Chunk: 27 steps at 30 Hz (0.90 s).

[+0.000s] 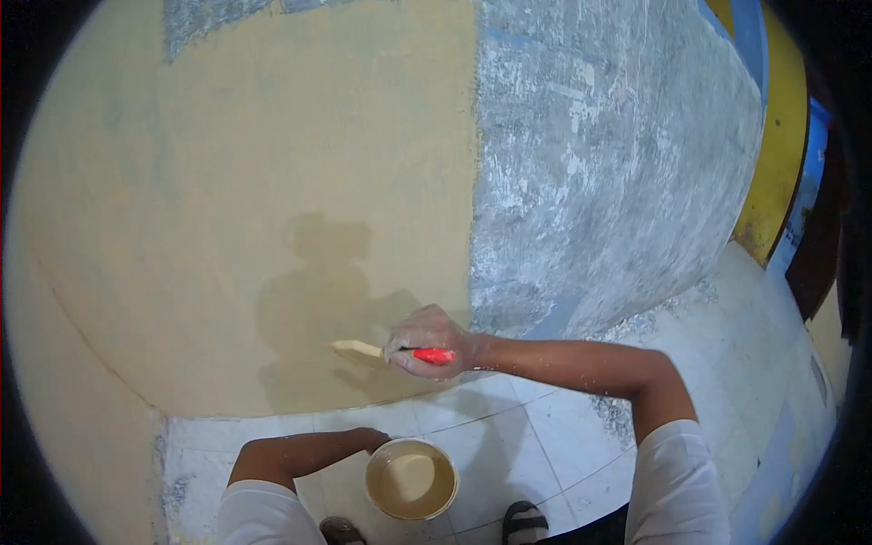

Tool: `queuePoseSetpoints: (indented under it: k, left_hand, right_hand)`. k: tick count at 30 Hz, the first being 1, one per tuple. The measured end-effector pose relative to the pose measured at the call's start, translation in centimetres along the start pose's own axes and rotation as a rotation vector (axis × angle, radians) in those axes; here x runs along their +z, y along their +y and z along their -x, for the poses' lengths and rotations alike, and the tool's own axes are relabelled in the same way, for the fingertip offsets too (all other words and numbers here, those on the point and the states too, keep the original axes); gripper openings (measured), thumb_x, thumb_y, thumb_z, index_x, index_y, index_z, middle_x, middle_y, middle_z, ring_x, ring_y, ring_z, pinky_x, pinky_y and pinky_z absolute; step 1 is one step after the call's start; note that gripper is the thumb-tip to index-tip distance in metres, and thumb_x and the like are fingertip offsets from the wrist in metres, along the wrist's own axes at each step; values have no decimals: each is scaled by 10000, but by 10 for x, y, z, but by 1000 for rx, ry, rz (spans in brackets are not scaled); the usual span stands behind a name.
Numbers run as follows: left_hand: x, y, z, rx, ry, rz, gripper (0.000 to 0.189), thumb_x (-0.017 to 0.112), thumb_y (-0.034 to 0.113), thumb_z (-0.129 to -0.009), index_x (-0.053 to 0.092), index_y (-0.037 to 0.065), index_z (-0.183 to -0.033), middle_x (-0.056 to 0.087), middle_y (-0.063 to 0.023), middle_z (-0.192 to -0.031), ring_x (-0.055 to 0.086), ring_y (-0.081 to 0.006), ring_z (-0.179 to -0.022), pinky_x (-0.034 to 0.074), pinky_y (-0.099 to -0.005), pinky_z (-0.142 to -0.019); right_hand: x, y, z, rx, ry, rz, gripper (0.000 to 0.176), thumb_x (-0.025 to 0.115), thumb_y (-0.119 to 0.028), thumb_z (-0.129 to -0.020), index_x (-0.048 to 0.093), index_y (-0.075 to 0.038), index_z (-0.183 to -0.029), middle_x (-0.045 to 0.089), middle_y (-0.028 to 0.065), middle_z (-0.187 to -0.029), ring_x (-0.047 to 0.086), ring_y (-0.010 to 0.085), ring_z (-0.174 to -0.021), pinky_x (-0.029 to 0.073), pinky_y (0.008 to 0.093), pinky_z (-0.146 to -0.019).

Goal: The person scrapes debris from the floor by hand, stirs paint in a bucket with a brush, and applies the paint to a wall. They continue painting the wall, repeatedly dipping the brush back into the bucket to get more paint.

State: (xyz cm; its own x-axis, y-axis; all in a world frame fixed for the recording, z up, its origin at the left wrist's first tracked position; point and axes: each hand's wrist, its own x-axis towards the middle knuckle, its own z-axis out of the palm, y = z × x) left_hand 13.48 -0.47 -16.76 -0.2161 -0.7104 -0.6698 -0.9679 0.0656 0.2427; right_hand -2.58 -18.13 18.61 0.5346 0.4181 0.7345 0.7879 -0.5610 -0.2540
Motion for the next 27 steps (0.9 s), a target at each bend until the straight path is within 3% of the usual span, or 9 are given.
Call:
queuePoseSetpoints:
  k: [4,8,10,13,14,17,20,27]
  left_hand:
    - [-2,2,-1,6,-30,13,397,617,337,-882,629,99,-1199,704,-160,-1051,671,-310,-1016,529,-460,-884]
    - [0,1,9,14,-92,94,406,606,350,-890,626,95,-1206,706,-164,-1039,673,-307,-1010,530,-460,-884]
    - [2,0,19,-16,-196,248,410,601,356,-895,625,94,-1209,707,-165,-1032,674,-306,-1007,530,-460,-884]
    - [14,1,37,-174,-408,707,449,540,401,-926,601,86,-1241,697,-164,-1052,669,-291,-1011,534,-459,-880]
    - [22,1,45,-237,-466,887,469,511,422,-941,590,83,-1256,691,-163,-1063,666,-283,-1014,536,-459,-877]
    - [33,11,77,-102,-444,1274,522,460,480,-956,546,90,-1292,661,-141,-1145,654,-273,-1026,536,-452,-878]
    - [40,29,73,-153,-440,1494,520,464,477,-959,510,113,-1327,637,-119,-1188,649,-251,-1009,536,-438,-883]
    - [33,44,73,-180,-374,1604,509,446,511,-959,545,122,-1272,646,-93,-1147,644,-233,-956,541,-405,-854]
  right_hand:
    - [-14,18,24,-146,-135,232,40,647,-74,-815,607,-72,-815,576,61,-694,555,252,-561,423,376,-505]
    - [-11,36,93,64,-85,270,53,653,-98,-805,601,-90,-800,605,66,-735,586,262,-582,442,386,-520]
    - [-12,46,125,153,-225,243,51,645,-122,-809,601,-96,-802,616,83,-719,599,289,-600,461,400,-545]
    - [-27,52,153,444,-571,373,68,633,-160,-823,605,-100,-807,623,102,-701,607,310,-622,475,402,-580]
    - [-32,53,158,477,-544,324,74,628,-167,-828,604,-101,-807,622,105,-696,606,317,-623,477,403,-587]
    - [-42,58,160,528,-476,201,121,608,-214,-850,605,-100,-811,616,132,-689,603,348,-640,475,427,-609]
    - [-46,61,153,557,-410,183,197,589,-279,-873,608,-91,-817,611,174,-694,603,385,-671,471,468,-630]
    - [-52,54,147,569,-389,191,193,595,-267,-870,615,-82,-818,620,171,-702,612,378,-672,481,451,-639]
